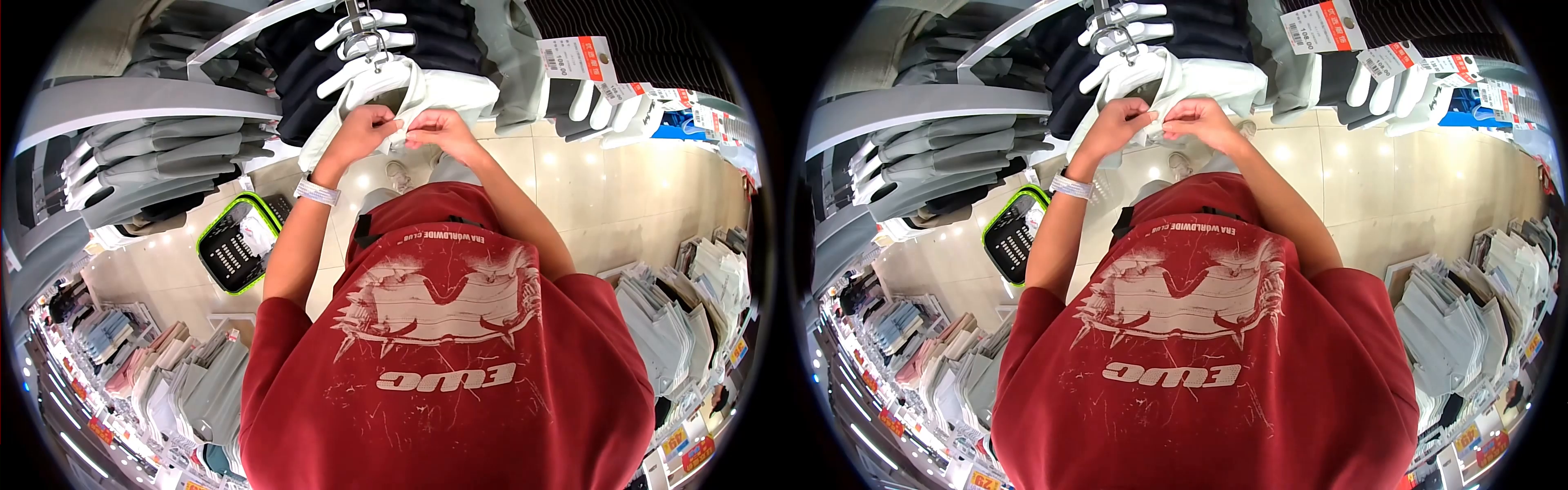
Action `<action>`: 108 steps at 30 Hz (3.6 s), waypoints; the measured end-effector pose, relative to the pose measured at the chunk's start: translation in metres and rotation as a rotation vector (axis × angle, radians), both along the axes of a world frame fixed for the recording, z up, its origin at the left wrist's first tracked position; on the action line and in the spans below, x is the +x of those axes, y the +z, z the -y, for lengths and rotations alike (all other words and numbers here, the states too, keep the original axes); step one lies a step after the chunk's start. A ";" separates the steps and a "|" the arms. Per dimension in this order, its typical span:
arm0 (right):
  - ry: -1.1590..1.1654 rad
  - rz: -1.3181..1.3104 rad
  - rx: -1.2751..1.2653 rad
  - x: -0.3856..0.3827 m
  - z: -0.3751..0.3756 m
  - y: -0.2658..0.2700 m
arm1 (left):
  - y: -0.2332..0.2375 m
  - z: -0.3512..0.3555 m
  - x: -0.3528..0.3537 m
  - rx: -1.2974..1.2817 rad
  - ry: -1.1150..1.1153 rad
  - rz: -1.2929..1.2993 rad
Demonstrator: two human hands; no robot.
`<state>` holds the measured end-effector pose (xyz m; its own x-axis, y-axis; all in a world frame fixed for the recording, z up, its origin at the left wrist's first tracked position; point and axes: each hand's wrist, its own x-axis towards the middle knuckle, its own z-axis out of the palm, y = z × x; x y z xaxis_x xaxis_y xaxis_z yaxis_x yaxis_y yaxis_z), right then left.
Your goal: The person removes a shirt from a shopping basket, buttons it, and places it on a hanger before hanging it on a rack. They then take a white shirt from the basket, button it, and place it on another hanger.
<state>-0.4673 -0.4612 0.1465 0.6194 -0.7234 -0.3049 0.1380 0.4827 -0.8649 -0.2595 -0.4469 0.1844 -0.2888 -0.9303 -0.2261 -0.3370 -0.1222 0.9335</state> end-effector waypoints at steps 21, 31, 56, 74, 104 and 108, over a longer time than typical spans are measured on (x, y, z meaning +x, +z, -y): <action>0.049 -0.609 -0.816 0.016 0.075 0.010 | 0.010 -0.014 0.051 -0.683 0.485 0.580; -0.015 -0.512 -0.687 0.011 0.058 0.007 | -0.018 -0.007 0.091 -0.561 0.295 0.687; -0.095 -0.504 -0.604 -0.106 -0.039 0.056 | 0.061 0.001 0.011 -0.250 -0.356 0.271; -0.213 -0.923 -0.378 -0.301 -0.125 0.091 | -0.009 0.041 -0.209 0.236 -0.688 -0.303; -0.488 -0.755 -0.375 -0.262 0.093 0.023 | -0.063 0.055 -0.292 -0.023 0.469 0.732; -0.492 -0.629 -0.354 -0.235 0.124 0.021 | -0.061 0.050 -0.286 -0.011 0.458 0.700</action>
